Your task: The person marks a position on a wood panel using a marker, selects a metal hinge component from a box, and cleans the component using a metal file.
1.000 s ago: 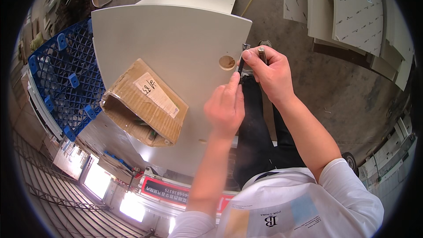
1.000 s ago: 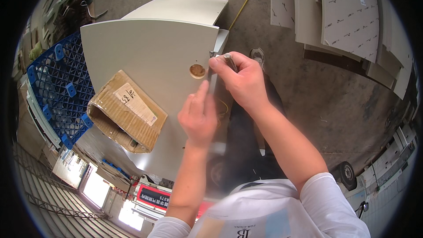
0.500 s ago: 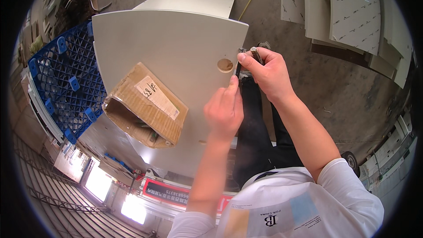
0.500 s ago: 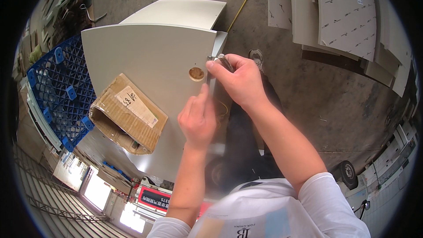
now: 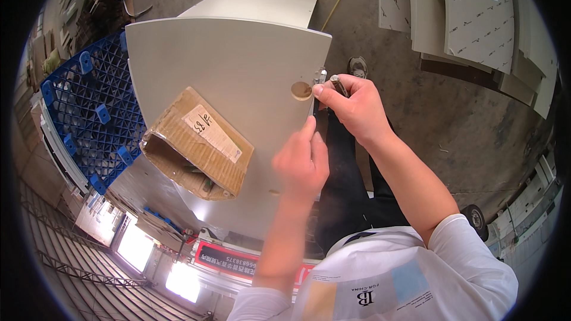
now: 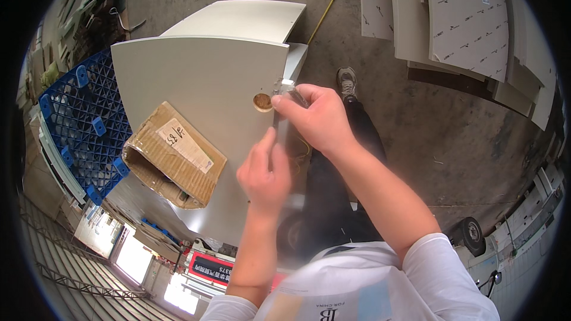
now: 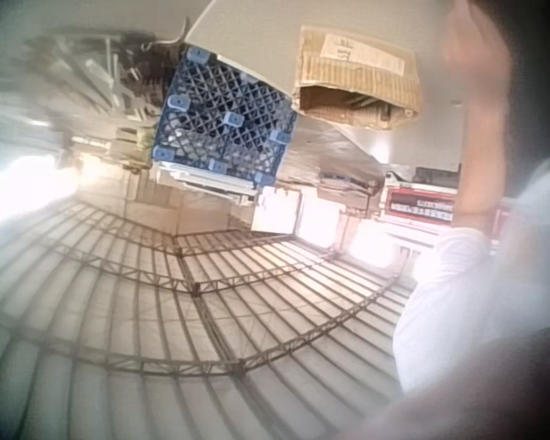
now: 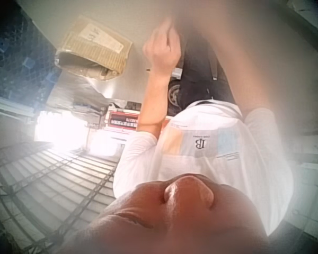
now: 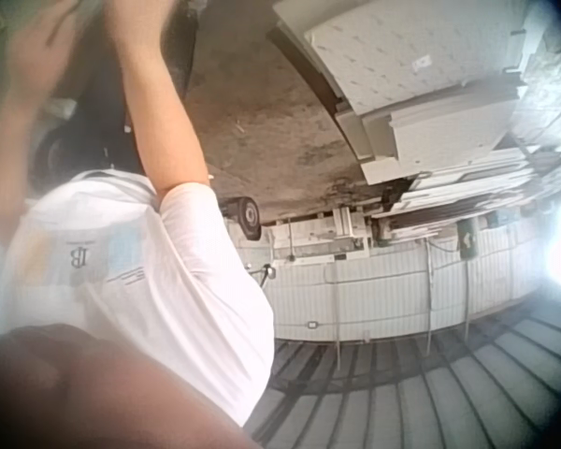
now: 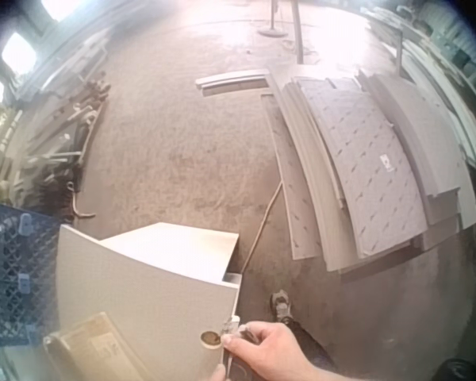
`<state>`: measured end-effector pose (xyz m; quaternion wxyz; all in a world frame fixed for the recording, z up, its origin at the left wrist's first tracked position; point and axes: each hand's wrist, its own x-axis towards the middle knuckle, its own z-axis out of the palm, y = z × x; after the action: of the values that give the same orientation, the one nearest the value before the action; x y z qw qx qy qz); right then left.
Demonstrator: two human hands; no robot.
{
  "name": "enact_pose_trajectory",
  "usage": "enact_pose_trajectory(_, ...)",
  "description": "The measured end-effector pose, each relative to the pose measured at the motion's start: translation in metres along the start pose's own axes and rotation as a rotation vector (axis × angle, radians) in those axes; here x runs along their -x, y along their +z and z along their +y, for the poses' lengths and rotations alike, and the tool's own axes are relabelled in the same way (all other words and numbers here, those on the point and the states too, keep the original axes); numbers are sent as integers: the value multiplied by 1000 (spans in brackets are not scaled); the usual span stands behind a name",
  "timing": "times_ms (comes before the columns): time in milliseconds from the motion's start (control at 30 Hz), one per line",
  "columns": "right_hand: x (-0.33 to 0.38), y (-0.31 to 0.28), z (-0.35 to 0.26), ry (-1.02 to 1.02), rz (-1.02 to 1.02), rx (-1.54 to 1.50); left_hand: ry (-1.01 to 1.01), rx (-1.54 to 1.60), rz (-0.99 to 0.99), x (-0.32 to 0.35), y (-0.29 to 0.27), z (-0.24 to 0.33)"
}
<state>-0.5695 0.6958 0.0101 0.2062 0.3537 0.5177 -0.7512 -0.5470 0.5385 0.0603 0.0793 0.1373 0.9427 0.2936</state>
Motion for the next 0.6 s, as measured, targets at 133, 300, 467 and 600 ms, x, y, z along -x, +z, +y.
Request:
enact_pose_trajectory(133,4,4,-9,-28,55,-73,-12,8,6,-4,-2,5)
enact_pose_trajectory(300,-6,2,-10,-95,56,-113,72,-8,84,-16,7,-3)
enact_pose_trajectory(467,-11,-1,-14,-42,28,-114,99,9,112,-20,15,-9)
enact_pose_trajectory(600,-11,-2,-13,-35,27,-92,98,-3,101,-20,14,-10)
